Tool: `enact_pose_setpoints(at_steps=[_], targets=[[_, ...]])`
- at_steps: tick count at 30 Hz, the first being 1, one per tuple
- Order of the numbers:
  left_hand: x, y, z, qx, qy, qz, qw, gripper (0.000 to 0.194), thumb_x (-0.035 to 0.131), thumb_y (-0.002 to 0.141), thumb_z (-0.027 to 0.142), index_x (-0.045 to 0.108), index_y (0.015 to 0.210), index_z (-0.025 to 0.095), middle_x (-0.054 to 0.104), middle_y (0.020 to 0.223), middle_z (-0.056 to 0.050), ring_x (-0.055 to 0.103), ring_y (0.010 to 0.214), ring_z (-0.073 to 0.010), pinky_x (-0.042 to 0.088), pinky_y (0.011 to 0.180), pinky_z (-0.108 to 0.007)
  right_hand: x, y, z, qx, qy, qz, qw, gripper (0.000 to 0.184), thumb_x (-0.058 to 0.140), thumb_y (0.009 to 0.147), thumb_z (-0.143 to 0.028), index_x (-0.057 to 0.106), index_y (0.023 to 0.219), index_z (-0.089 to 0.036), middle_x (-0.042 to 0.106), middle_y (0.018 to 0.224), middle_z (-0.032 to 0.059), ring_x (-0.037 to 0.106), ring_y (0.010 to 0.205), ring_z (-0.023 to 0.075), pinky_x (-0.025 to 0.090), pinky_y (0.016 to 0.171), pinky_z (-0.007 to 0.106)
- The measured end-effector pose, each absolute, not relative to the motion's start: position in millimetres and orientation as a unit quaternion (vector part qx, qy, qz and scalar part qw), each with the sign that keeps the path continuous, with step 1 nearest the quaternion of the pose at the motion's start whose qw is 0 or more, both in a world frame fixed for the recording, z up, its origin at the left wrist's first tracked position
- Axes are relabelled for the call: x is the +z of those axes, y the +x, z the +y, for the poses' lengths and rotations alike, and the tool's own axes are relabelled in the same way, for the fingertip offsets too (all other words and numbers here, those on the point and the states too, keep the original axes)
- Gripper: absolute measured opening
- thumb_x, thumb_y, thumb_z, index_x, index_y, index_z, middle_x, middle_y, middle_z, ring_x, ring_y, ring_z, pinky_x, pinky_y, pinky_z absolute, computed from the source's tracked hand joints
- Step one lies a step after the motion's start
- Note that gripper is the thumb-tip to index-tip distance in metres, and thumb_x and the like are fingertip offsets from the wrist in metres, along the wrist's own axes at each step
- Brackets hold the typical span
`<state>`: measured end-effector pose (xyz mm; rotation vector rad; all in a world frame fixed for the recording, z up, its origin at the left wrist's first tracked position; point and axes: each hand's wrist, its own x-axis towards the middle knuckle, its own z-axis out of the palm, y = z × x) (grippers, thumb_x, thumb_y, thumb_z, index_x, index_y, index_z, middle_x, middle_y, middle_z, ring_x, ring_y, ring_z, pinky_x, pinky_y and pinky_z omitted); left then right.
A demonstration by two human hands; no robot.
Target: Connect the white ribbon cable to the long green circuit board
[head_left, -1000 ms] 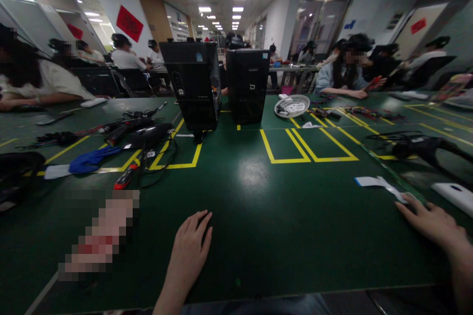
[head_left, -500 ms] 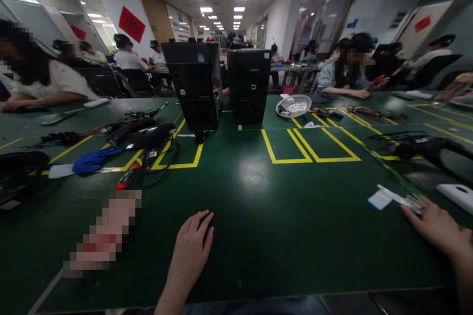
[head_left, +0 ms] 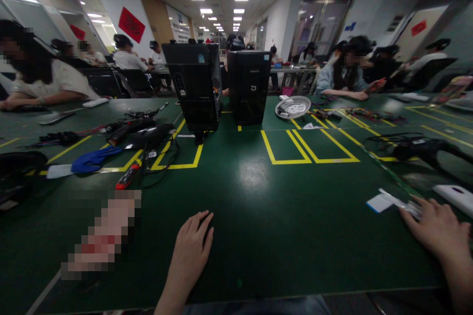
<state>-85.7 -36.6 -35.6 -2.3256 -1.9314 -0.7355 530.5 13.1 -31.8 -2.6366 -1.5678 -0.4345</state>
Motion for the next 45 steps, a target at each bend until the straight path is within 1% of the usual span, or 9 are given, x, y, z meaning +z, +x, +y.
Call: enact_pose_setpoints(at_steps=[5,9,12,17,23,27,30,34,45], targets=[[-37,-86,-36,-0.236,-0.75,-0.618,0.021,0.036,0.042,0.095,0.028,0.06,0.125,0.019,0.062,0.124,-0.01,0.057,0.116,-0.0269,0.047,0.099,-0.047,-34,522,9,-0.108,-0.842,-0.528,0.026,0.076,0.011,0.089,-0.054,0.049,0.133,-0.006,0.05,0.13,0.027,0.037,0.131,0.0395,0.032,0.1,0.057],[-36,-86,-36,-0.231,-0.753,-0.616,0.025,0.037,0.042,0.096,0.028,0.06,0.126,0.017,0.062,0.124,-0.011,0.056,0.116,-0.027,0.047,0.099,-0.046,-44,512,1,-0.088,-0.813,-0.575,0.034,0.072,0.02,0.088,-0.052,0.048,0.136,-0.006,0.05,0.134,0.0242,0.038,0.131,0.0381,0.033,0.102,0.056],[-36,-86,-37,-0.224,-0.754,-0.617,0.026,0.037,0.041,0.096,0.028,0.059,0.126,0.016,0.061,0.124,-0.011,0.056,0.116,-0.027,0.047,0.099,-0.047,-53,491,-8,-0.082,-0.767,-0.634,0.057,0.067,0.024,0.088,-0.052,0.051,0.136,-0.014,0.049,0.138,0.0186,0.036,0.134,0.0369,0.032,0.103,0.06],[-35,-86,-36,-0.228,-0.753,-0.617,0.027,0.036,0.042,0.095,0.029,0.06,0.125,0.018,0.062,0.124,-0.011,0.057,0.116,-0.0275,0.047,0.099,-0.047,-51,412,-17,-0.053,-0.654,-0.746,0.117,0.051,0.035,0.09,-0.053,0.061,0.127,-0.029,0.049,0.14,0.0109,0.04,0.133,0.0336,0.033,0.102,0.064],[-35,-85,-37,-0.236,-0.751,-0.616,0.027,0.036,0.042,0.096,0.028,0.06,0.125,0.018,0.061,0.124,-0.011,0.056,0.116,-0.0268,0.046,0.099,-0.048,-21,281,-24,0.066,-0.524,-0.84,0.123,0.043,0.044,0.093,-0.05,0.055,0.133,-0.038,0.042,0.148,0.0043,0.026,0.142,0.0297,0.022,0.11,0.064],[-36,-85,-36,-0.23,-0.754,-0.615,0.025,0.036,0.042,0.096,0.026,0.058,0.127,0.018,0.061,0.125,-0.011,0.055,0.117,-0.0262,0.046,0.1,-0.047,-8,218,-32,0.15,-0.453,-0.873,0.101,0.047,0.044,0.095,-0.048,0.047,0.14,-0.037,0.03,0.154,0.0044,0.022,0.143,0.0273,0.018,0.114,0.06],[-37,-86,-36,-0.228,-0.754,-0.616,0.028,0.036,0.041,0.096,0.024,0.059,0.126,0.017,0.061,0.124,-0.011,0.055,0.116,-0.0261,0.046,0.099,-0.047,-8,191,-36,0.173,-0.423,-0.885,0.095,0.051,0.049,0.093,-0.043,0.042,0.143,-0.036,0.026,0.156,0.0049,0.021,0.144,0.0271,0.016,0.115,0.059],[-38,-87,-36,-0.233,-0.755,-0.613,0.026,0.036,0.041,0.095,0.023,0.059,0.125,0.018,0.061,0.124,-0.01,0.056,0.116,-0.0255,0.047,0.099,-0.045,-9,176,-38,0.167,-0.415,-0.89,0.091,0.055,0.054,0.091,-0.035,0.04,0.144,-0.035,0.026,0.156,0.0058,0.019,0.144,0.0279,0.016,0.115,0.06],[-37,-87,-36,-0.226,-0.753,-0.617,0.024,0.036,0.042,0.096,0.027,0.059,0.126,0.018,0.061,0.124,-0.011,0.056,0.116,-0.0272,0.047,0.099,-0.049,-8,173,-33,0.17,-0.417,-0.885,0.119,0.051,0.052,0.092,-0.032,0.043,0.142,-0.034,0.031,0.154,0.0032,0.023,0.143,0.0229,0.015,0.117,0.054]])
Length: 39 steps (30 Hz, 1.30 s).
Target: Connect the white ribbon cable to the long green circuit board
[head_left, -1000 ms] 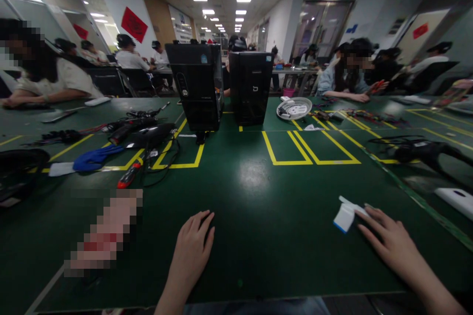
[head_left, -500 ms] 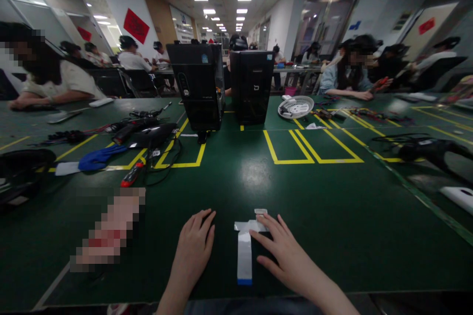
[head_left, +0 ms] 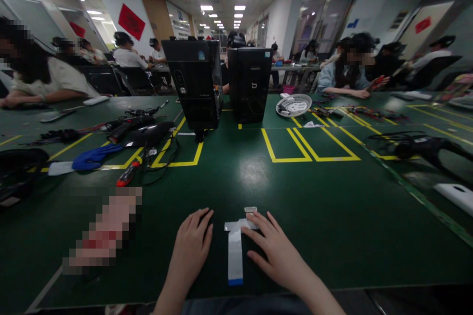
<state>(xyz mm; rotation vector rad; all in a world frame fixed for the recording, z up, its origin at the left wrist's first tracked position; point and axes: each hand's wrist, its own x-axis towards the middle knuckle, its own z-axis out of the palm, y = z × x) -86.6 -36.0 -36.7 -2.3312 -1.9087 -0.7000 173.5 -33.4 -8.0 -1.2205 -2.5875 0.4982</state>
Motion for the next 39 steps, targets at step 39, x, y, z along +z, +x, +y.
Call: enact_pose_setpoints(at_steps=[39], targets=[[-36,-87,-35,-0.22,-0.75,-0.624,0.015,0.038,0.043,0.095,0.031,0.06,0.126,0.018,0.062,0.124,-0.011,0.057,0.116,-0.0281,0.047,0.099,-0.049,-19,494,46,-0.005,-0.889,-0.424,0.171,0.088,0.02,0.089,-0.065,0.025,0.15,-0.002,0.023,0.146,0.0372,0.025,0.138,0.0439,0.024,0.099,0.06]])
